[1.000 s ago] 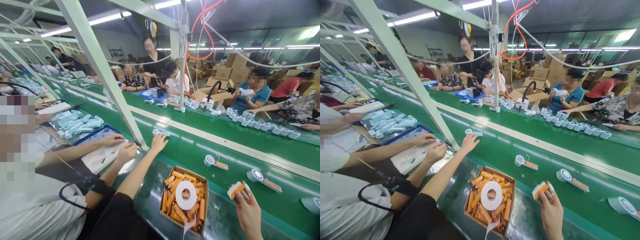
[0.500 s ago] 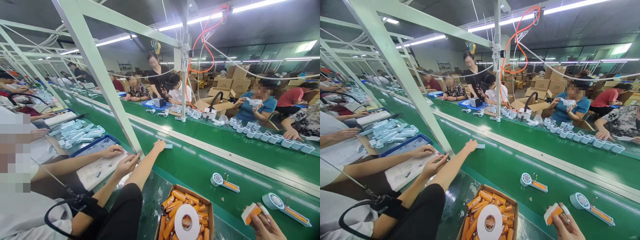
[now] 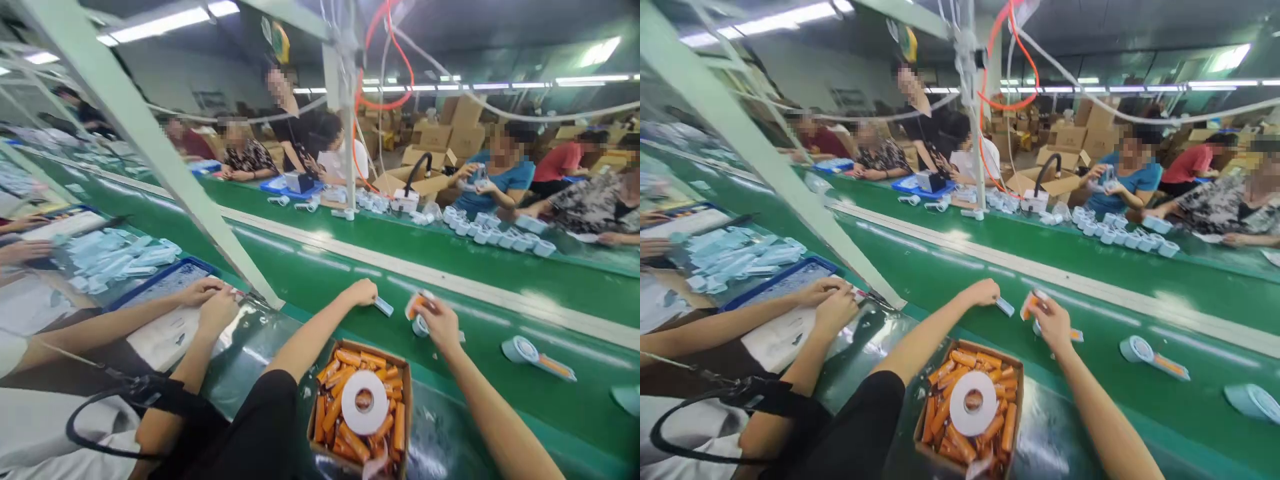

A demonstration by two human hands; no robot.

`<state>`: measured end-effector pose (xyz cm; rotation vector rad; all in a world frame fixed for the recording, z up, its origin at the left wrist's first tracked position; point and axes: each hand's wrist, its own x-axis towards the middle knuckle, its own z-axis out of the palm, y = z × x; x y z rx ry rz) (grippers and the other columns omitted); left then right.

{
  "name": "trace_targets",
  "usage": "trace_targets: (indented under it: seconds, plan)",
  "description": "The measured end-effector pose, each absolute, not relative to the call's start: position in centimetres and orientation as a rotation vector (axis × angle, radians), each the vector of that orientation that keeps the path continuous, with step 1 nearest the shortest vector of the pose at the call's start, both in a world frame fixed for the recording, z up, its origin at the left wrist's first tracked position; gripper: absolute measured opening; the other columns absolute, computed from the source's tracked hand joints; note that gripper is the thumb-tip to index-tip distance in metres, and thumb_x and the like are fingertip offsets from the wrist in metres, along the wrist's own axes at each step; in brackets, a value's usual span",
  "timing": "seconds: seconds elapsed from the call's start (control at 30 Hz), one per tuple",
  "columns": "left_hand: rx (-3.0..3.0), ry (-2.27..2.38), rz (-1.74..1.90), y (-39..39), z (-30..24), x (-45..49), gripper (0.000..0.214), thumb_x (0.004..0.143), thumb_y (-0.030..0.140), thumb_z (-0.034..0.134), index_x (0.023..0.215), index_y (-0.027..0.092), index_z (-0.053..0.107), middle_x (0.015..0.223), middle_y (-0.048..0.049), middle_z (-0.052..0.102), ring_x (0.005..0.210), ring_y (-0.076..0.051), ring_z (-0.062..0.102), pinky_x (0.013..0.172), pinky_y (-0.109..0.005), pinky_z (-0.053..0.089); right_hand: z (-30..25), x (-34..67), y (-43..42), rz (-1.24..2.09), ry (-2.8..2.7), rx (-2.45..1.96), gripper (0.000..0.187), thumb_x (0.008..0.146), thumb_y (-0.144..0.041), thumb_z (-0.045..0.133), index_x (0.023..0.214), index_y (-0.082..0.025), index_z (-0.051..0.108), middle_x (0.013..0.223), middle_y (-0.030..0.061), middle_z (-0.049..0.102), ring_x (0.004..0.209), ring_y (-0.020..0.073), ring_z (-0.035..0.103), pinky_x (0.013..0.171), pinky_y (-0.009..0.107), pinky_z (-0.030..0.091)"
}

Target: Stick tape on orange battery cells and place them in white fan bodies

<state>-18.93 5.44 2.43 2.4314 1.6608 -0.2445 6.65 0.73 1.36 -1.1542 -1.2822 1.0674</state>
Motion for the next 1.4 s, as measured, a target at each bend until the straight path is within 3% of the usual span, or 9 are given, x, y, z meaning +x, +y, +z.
trace_targets:
  seconds: [0.13, 0.3, 0.57, 0.97, 1.23, 1.4]
  plan:
    - [2.336, 1.6, -0.336, 7.4, 2.3, -19.7, 0.012, 0.089, 0.027, 0.074, 0.097, 0.024, 0.082, 0.103, -0.0062, 0.082, 0.096, -0.023, 0.073, 0.085, -0.027, 0.052, 0.4, 3.3, 4.2, 1.06, -1.626, -1.151, 0.033, 0.079, -0.033, 0.08, 0.109, -0.02, 0.08, 0.098, 0.0055, 0.083, 0.092, 0.0247, 0.078, 0.093, 0.038, 0.062]
    - [2.32, 1.609, -0.273, 7.0, 2.4, -20.0, 0.026, 0.104, 0.034, 0.056, 0.119, 0.025, 0.076, 0.122, -0.0071, 0.079, 0.108, -0.023, 0.072, 0.088, -0.026, 0.049, -1.9, 1.9, 5.1, 0.894, -2.018, -1.26, 0.027, 0.096, -0.028, 0.069, 0.122, -0.019, 0.072, 0.104, 0.0064, 0.083, 0.094, 0.0205, 0.078, 0.089, 0.029, 0.059]
    - [2.29, 1.686, -0.222, 6.2, 2.8, -18.0, 0.024, 0.108, 0.033, 0.051, 0.118, 0.025, 0.071, 0.119, -0.008, 0.079, 0.111, -0.025, 0.074, 0.092, -0.029, 0.052, -1.3, 2.8, 4.4, 0.643, -2.411, -1.268, 0.013, 0.103, -0.034, 0.066, 0.106, -0.022, 0.073, 0.106, 0.0088, 0.081, 0.096, 0.0242, 0.075, 0.085, 0.029, 0.049]
    - [2.192, 1.818, -0.146, 6.1, 2.8, -15.3, 0.031, 0.108, 0.031, 0.047, 0.125, 0.023, 0.071, 0.125, -0.0145, 0.077, 0.116, -0.028, 0.074, 0.093, -0.034, 0.056, -0.4, 1.4, 4.1, 0.333, -2.8, -1.471, 0.028, 0.107, -0.033, 0.059, 0.129, -0.026, 0.075, 0.113, 0.0156, 0.08, 0.103, 0.0315, 0.078, 0.087, 0.037, 0.056]
    - [2.008, 1.926, -0.008, 5.2, 5.1, -14.3, 0.028, 0.105, 0.031, 0.055, 0.126, 0.025, 0.074, 0.13, -0.013, 0.076, 0.117, -0.025, 0.074, 0.091, -0.03, 0.055, 1.0, -0.2, 5.7, 0.32, -2.942, -1.322, 0.036, 0.106, -0.03, 0.057, 0.132, -0.013, 0.076, 0.124, 0.0264, 0.076, 0.112, 0.0392, 0.077, 0.095, 0.051, 0.06]
    - [2.027, 1.935, 0.0, 2.5, 6.4, -13.1, 0.035, 0.108, 0.028, 0.047, 0.135, 0.02, 0.069, 0.133, -0.0186, 0.074, 0.122, -0.028, 0.072, 0.098, -0.034, 0.055, 0.0, 7.5, 0.0, 0.348, -2.504, -1.154, 0.039, 0.109, -0.033, 0.052, 0.136, -0.017, 0.074, 0.142, 0.0176, 0.072, 0.135, 0.0307, 0.066, 0.119, 0.047, 0.05]
